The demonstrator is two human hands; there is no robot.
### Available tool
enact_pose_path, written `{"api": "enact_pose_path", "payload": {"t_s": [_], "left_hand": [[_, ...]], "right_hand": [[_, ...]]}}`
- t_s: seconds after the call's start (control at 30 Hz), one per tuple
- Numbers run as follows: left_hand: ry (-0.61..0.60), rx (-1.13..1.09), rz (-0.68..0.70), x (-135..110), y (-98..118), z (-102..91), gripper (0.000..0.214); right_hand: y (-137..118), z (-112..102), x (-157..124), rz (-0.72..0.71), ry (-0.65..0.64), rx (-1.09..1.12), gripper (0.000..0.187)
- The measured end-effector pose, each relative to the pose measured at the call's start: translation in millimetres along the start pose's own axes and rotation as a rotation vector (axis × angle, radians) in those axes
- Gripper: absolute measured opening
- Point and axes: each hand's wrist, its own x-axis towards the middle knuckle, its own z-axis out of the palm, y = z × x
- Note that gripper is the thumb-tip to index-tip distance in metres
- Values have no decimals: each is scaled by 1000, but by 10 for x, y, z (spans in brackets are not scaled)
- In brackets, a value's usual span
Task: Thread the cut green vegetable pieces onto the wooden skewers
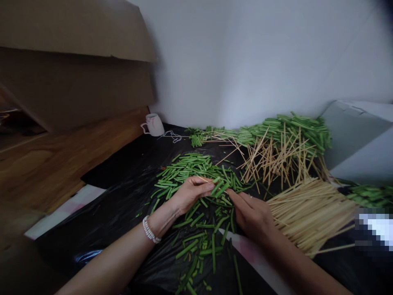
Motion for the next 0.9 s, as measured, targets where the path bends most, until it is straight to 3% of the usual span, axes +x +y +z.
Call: {"api": "enact_pose_path", "payload": {"t_s": [0.27, 0.43, 0.7, 0.9], "left_hand": [[-41, 27, -27, -19, -20, 23, 28], [-168, 114, 9, -38, -66, 50, 31], [-155, 246, -32, -19, -92, 36, 36], [-257, 195, -115, -42, -57, 47, 48]], "right_hand": [[5, 2, -3, -27, -18, -52, 36], [4, 13, -2, 17, -10, -8, 37], [22, 16, -36, -59, -64, -97, 41], [38, 21, -52, -87, -87, -137, 40]]}}
